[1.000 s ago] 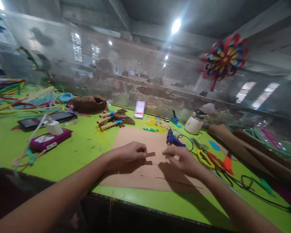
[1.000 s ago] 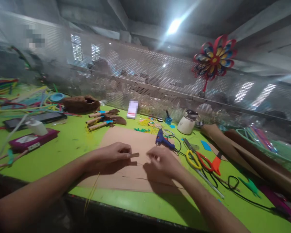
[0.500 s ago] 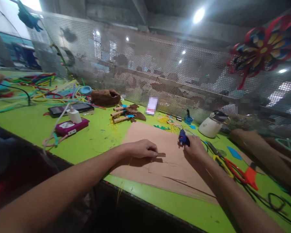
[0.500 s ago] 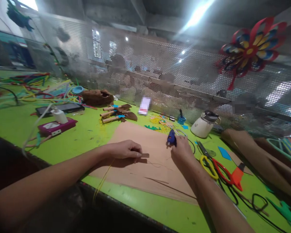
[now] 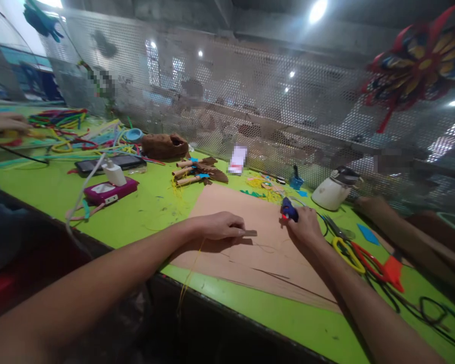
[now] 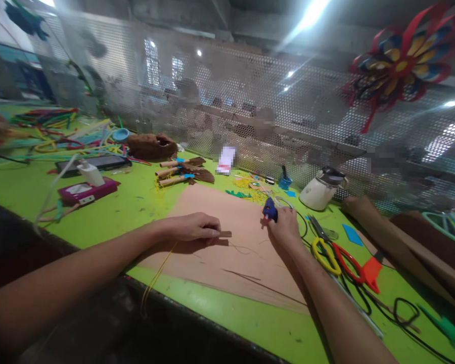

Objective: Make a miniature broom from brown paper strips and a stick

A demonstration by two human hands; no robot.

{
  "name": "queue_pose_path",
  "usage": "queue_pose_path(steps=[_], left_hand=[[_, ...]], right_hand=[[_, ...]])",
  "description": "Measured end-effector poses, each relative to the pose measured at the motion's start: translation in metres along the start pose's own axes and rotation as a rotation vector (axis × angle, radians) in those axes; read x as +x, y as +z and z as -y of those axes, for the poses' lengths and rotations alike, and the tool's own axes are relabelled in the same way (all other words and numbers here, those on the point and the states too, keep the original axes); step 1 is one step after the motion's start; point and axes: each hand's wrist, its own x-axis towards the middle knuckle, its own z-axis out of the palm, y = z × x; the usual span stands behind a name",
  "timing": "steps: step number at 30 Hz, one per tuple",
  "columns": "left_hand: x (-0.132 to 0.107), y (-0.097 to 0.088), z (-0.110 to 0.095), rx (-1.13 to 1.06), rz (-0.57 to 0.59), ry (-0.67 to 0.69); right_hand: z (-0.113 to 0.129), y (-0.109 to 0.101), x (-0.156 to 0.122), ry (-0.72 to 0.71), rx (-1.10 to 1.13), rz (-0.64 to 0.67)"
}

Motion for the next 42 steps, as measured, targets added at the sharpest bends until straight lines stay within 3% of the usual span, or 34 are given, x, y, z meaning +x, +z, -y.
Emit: queue_pose_path(steps=[4,8,10,12,14,16,21,26,32,42], left_hand=[[-0.001,0.002,0.001,0.016,-0.014,-0.003],[-0.002,0.003,-0.001,0.064,-0.025,-0.029],[-0.003,0.004,-0.003,0.089,-0.031,-0.039],[-0.005,0.005,-0.006,0.125,-0.052,-0.049],[-0.007,0.007,-0.008,0.18,-0.093,-0.044],[-0.008,0.01,-0.01,0.251,-0.14,-0.018],[-0.01,0.016,-0.011,0.369,-0.215,0.055],[-0.009,0.022,-0.011,0.465,-0.279,0.105],[-0.008,0.025,-0.013,0.564,-0.294,0.168],[-0.008,0.026,-0.011,0.572,-0.308,0.213]], right_hand=[[-0.002,-0.016,0.003,0.066,0.058,-0.031],[0.003,-0.059,-0.002,0.183,0.187,-0.062],[0.013,-0.088,-0.01,0.173,0.569,0.061],[0.026,-0.116,-0.021,0.087,0.798,0.307],[0.039,-0.135,-0.033,0.014,0.824,0.507],[0.048,-0.144,-0.044,-0.017,0.793,0.598],[0.052,-0.132,-0.059,0.009,0.747,0.64],[0.051,-0.123,-0.063,0.004,0.702,0.563],[0.058,-0.122,-0.07,0.021,0.69,0.493],[0.056,-0.118,-0.07,-0.094,0.564,0.426]])
